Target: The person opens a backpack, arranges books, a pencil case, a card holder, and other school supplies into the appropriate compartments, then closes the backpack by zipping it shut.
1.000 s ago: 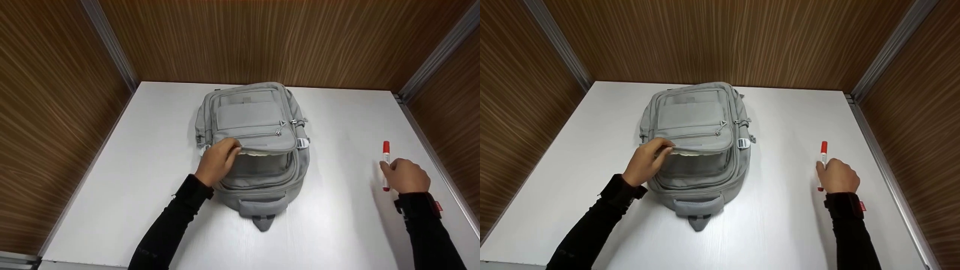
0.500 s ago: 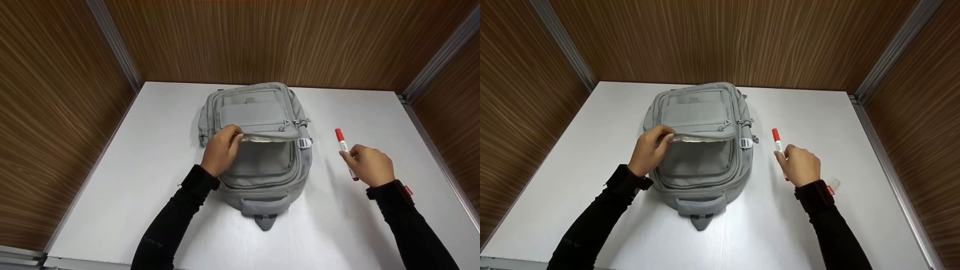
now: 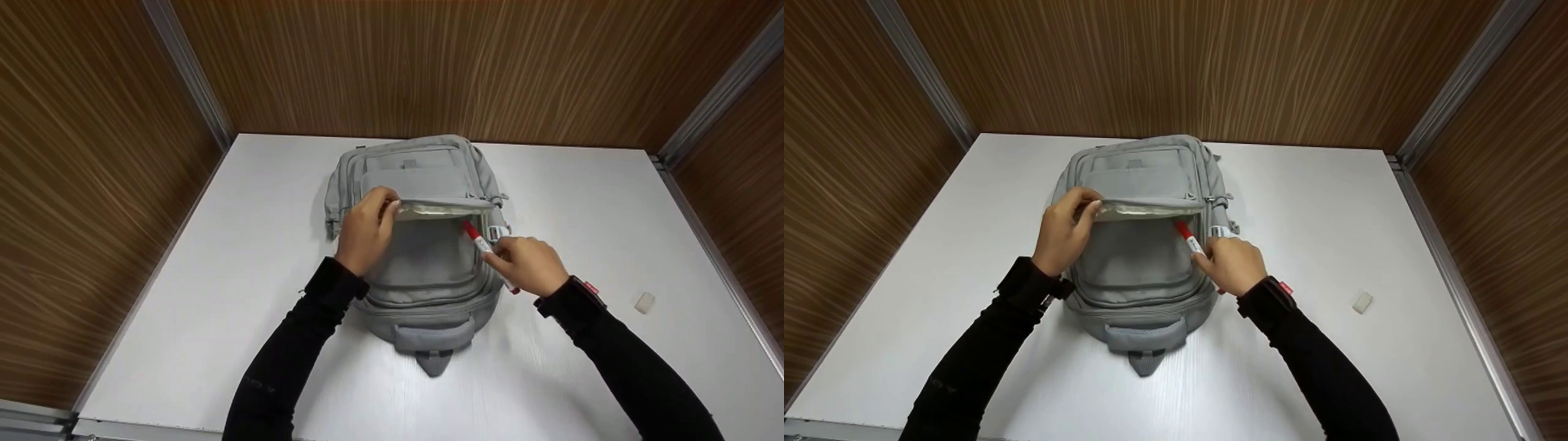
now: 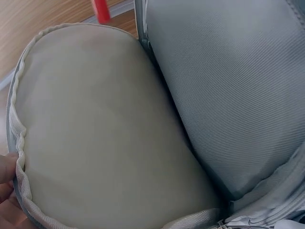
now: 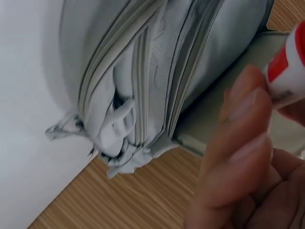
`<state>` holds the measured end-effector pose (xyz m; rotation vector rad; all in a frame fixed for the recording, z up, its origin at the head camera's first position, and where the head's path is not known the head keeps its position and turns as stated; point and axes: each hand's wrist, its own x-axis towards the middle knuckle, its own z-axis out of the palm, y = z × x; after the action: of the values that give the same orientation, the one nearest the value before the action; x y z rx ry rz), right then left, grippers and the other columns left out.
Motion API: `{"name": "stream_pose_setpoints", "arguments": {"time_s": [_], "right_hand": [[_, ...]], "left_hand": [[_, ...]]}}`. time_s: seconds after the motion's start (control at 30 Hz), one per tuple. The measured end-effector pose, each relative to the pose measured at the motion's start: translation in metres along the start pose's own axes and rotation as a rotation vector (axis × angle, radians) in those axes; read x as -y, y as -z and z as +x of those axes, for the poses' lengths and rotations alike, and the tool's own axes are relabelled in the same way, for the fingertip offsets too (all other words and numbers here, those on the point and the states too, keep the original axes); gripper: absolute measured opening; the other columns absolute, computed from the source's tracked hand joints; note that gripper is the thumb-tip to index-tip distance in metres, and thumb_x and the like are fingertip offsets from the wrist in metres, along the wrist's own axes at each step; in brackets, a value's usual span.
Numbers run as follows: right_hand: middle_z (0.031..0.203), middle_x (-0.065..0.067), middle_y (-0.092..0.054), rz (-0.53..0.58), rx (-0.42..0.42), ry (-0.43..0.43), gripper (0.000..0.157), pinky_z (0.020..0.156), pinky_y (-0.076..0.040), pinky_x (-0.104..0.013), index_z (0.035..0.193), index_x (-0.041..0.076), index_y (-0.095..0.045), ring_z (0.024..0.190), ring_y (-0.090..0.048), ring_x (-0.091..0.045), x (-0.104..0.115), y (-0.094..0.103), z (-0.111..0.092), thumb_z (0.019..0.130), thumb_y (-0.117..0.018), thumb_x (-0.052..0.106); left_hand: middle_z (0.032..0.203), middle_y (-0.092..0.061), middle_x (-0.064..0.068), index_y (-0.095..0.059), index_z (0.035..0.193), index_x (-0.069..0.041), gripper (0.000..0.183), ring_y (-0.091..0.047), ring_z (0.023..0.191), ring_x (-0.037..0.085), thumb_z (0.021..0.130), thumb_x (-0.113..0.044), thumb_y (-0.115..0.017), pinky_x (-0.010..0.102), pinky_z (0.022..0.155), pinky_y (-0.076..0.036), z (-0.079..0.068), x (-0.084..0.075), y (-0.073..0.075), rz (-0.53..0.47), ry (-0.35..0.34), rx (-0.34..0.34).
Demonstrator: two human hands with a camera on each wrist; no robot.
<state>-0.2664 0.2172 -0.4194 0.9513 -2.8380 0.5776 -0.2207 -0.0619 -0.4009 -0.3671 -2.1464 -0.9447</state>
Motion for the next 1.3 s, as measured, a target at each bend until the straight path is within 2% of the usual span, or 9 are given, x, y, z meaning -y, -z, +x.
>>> {"name": "stream_pose_setpoints", "arguments": {"time_s": [0.13, 0.27, 0.4, 0.53, 0.63, 0.8, 0.93, 1.1, 1.3], "right_hand": [[0.055, 0.009, -0.054, 0.055, 0.034, 0.0, 0.027, 0.044, -0.037, -0.029, 0.068, 0.015, -0.061, 0.045, -0.048, -0.009, 0.01, -0.011, 0.02, 0.084, -0.057, 0.036], [0.048, 0.009, -0.044, 0.115, 0.059, -0.017, 0.032, 0.041, -0.032, -0.029, 0.056, 0.017, -0.052, 0.042, -0.041, -0.01, 0.015, -0.02, 0.036, 0.084, -0.057, 0.034], [0.047, 0.008, -0.038, 0.181, 0.066, -0.042, 0.037, 0.041, -0.031, -0.029, 0.052, 0.016, -0.045, 0.042, -0.037, -0.012, 0.018, -0.028, 0.048, 0.083, -0.057, 0.031], [0.052, 0.006, -0.043, 0.247, 0.053, -0.045, 0.031, 0.049, -0.036, -0.03, 0.06, 0.012, -0.055, 0.051, -0.043, -0.014, 0.021, -0.035, 0.058, 0.084, -0.057, 0.031], [0.06, 0.001, -0.054, 0.304, 0.02, -0.018, 0.025, 0.057, -0.041, -0.032, 0.076, 0.007, -0.064, 0.059, -0.048, -0.016, 0.024, -0.04, 0.066, 0.085, -0.057, 0.029], [0.085, -0.01, -0.064, 0.361, -0.045, -0.001, 0.028, 0.075, -0.044, -0.037, 0.098, 0.0, -0.065, 0.075, -0.055, -0.022, 0.029, -0.047, 0.078, 0.085, -0.058, 0.024], [0.096, -0.016, -0.062, 0.352, -0.07, -0.029, 0.033, 0.083, -0.042, -0.038, 0.104, -0.003, -0.061, 0.088, -0.055, -0.027, 0.032, -0.051, 0.087, 0.083, -0.06, 0.023], [0.105, -0.019, -0.058, 0.303, -0.051, -0.06, 0.036, 0.088, -0.039, -0.037, 0.108, -0.004, -0.058, 0.097, -0.053, -0.029, 0.04, -0.05, 0.097, 0.082, -0.06, 0.022], [0.114, -0.019, -0.054, 0.131, 0.02, -0.112, 0.045, 0.088, -0.039, -0.039, 0.117, 0.0, -0.053, 0.101, -0.051, -0.032, 0.051, -0.048, 0.108, 0.085, -0.056, 0.031]], "left_hand": [[0.081, -0.056, 0.001, -0.056, 0.09, -0.006, 0.008, -0.051, 0.068, 0.008, 0.09, -0.012, -0.051, 0.023, 0.06, -0.042, 0.001, 0.0, -0.001, 0.005, -0.007, -0.006], [0.082, -0.056, 0.001, -0.056, 0.091, -0.006, 0.009, -0.051, 0.067, 0.009, 0.09, -0.013, -0.051, 0.024, 0.059, -0.042, 0.0, -0.002, -0.001, 0.006, -0.012, 0.001], [0.082, -0.057, 0.001, -0.056, 0.091, -0.006, 0.009, -0.051, 0.067, 0.009, 0.09, -0.013, -0.051, 0.023, 0.06, -0.043, 0.001, -0.005, 0.0, 0.012, -0.01, -0.001], [0.082, -0.057, 0.002, -0.057, 0.091, -0.005, 0.01, -0.051, 0.068, 0.008, 0.09, -0.013, -0.051, 0.022, 0.061, -0.043, 0.002, -0.007, 0.0, 0.025, -0.017, -0.002], [0.082, -0.056, 0.002, -0.057, 0.092, -0.005, 0.01, -0.052, 0.068, 0.009, 0.091, -0.013, -0.05, 0.023, 0.061, -0.043, 0.003, -0.008, 0.001, 0.031, -0.027, 0.004], [0.083, -0.057, 0.002, -0.057, 0.091, -0.005, 0.009, -0.052, 0.068, 0.009, 0.09, -0.012, -0.05, 0.023, 0.061, -0.043, 0.004, -0.01, 0.001, 0.03, -0.023, 0.001], [0.083, -0.056, 0.002, -0.057, 0.09, -0.005, 0.009, -0.051, 0.068, 0.009, 0.09, -0.012, -0.05, 0.022, 0.061, -0.043, 0.005, -0.012, 0.002, 0.019, -0.013, -0.004], [0.084, -0.056, 0.003, -0.057, 0.091, -0.005, 0.011, -0.051, 0.069, 0.009, 0.091, -0.014, -0.05, 0.023, 0.062, -0.043, 0.005, -0.012, 0.004, 0.004, -0.022, -0.01], [0.084, -0.057, 0.003, -0.057, 0.091, -0.005, 0.012, -0.052, 0.07, 0.01, 0.091, -0.014, -0.049, 0.023, 0.063, -0.043, 0.005, -0.012, 0.003, 0.014, -0.047, -0.012]]}}
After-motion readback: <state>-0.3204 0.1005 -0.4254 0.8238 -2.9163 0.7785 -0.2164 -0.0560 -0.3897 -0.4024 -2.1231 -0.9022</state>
